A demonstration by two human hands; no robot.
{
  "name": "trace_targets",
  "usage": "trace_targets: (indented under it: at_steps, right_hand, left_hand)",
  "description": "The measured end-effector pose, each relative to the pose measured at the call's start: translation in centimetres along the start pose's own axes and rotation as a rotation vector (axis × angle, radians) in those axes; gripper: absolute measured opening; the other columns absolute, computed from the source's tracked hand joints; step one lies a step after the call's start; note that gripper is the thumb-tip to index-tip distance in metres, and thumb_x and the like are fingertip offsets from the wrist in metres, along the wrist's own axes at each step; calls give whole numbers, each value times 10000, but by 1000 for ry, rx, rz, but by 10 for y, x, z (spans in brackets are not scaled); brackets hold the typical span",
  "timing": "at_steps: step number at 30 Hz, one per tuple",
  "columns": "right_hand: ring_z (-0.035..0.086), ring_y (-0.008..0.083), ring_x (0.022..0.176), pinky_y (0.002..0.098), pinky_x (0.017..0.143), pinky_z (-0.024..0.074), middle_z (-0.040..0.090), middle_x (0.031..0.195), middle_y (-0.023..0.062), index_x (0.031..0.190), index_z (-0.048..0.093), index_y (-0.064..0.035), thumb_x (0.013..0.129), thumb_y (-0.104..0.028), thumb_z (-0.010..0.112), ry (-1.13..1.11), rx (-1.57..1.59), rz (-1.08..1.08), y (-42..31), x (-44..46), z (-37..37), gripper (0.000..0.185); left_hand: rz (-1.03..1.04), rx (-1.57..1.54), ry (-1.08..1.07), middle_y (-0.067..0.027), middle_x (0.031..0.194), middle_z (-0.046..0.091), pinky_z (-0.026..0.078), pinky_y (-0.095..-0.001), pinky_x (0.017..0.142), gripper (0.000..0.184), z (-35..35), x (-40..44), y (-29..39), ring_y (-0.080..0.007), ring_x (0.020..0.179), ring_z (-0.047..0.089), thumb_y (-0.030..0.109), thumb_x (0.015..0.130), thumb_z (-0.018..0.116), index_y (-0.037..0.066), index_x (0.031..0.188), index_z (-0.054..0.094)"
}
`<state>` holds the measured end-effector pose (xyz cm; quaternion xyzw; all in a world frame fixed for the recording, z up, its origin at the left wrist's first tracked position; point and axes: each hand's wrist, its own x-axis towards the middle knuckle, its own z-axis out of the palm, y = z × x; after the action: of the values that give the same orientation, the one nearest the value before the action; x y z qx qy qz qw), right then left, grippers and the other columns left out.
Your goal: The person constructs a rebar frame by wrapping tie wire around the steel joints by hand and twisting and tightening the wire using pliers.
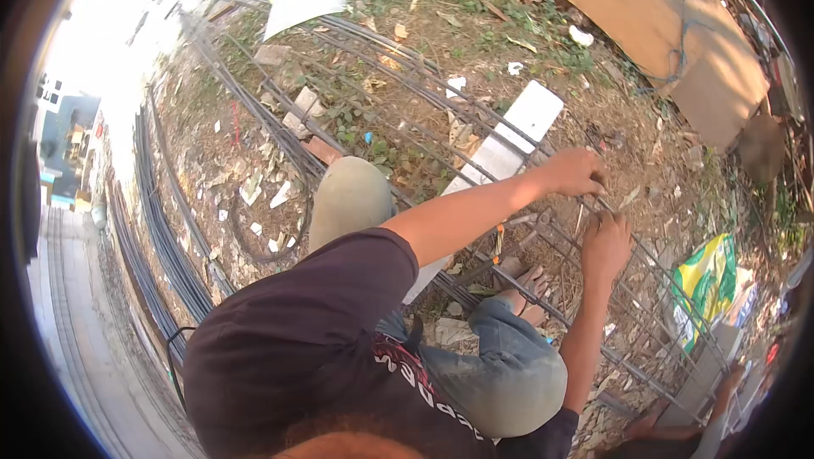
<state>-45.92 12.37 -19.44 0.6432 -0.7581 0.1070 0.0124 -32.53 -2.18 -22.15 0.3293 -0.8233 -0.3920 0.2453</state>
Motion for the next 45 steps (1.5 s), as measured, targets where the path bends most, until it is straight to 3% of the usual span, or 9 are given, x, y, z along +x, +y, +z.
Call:
trace_targets:
  at_steps: [2, 11, 20, 29, 32, 35, 39, 41, 45]
  right_hand:
    - [697, 412, 954, 526, 785, 551, 719, 1006, 174, 1005, 720, -65, 949, -181, 579, -159, -98, 83, -5, 8, -27, 190]
    - [721, 273, 948, 417, 767, 601, 711, 984, 68, 969, 712, -64, 878, -96, 646, -117, -269, -705, 29, 74, -60, 117]
    - [720, 358, 944, 490, 807, 575, 757, 993, 135, 1051, 730, -139, 967, -280, 655, -131, 30, -270, 39, 98, -28, 180]
    - [738, 354, 913, 480, 813, 575, 766, 1003, 150, 1096, 749, -79, 940, -236, 634, -882, -174, -304, 17, 118, -50, 249]
    - [727, 376, 920, 500, 824, 565, 760, 1030, 167, 1099, 747, -85, 961, -280, 621, -798, 139, -133, 24, 109, -65, 269]
    - [718, 377, 935, 510, 848, 555, 760, 1024, 179, 1065, 755, -83, 983, -323, 608, 154, 21, -114, 13, 64, -71, 292]
    - [726, 372, 799, 466, 806, 565, 746, 780, 110, 929, 747, -43, 1024, -488, 568, -276, 162, -21, -53, 14, -111, 489]
    - [737, 392, 939, 487, 878, 570, 764, 959, 190, 934, 782, -39, 997, -665, 489, -730, 156, 27, -97, -10, -126, 695]
    - [750, 382, 907, 489, 844, 580, 759, 889, 197, 851, 777, -1, 914, -842, 445, -729, -189, -154, -130, -48, -101, 906]
  left_hand:
    - [83, 77, 102, -107, 858, 772, 571, -438, 751, 264, 12, 1, -9, -317, 807, 732, 356, 793, 756, 152, 943, 832]
    - [64, 5, 60, -152, 1062, 775, 573, -400, 893, 256, 10, -22, 10, -339, 970, 741, 204, 869, 754, 104, 1099, 807]
    - [-112, -40, 68, -178, 886, 771, 569, -374, 750, 246, 15, -21, 13, -303, 771, 740, 192, 844, 777, 91, 1063, 822]
    - [-9, 13, 123, -181, 808, 750, 559, -376, 718, 199, 17, -16, 7, -281, 703, 714, 163, 846, 772, 109, 1027, 832]
    - [-48, 12, 83, -182, 822, 752, 557, -372, 724, 208, 12, -18, 12, -272, 703, 711, 151, 864, 758, 116, 1058, 827]
    - [-7, -99, 41, -173, 898, 775, 558, -363, 740, 249, 9, -21, 11, -237, 747, 724, 135, 906, 725, 110, 1140, 806]
    - [89, -512, 377, -119, 1022, 801, 559, -356, 783, 288, -20, -16, -17, -184, 854, 735, 125, 955, 684, 77, 1225, 770]
    - [-47, -392, 546, -81, 1037, 803, 558, -354, 809, 252, -67, -36, -7, -177, 906, 735, 101, 973, 648, 48, 1182, 777]
    - [-280, -127, 684, -131, 923, 789, 547, -401, 739, 247, -111, -84, -21, -237, 770, 730, 169, 972, 641, 47, 1126, 790]
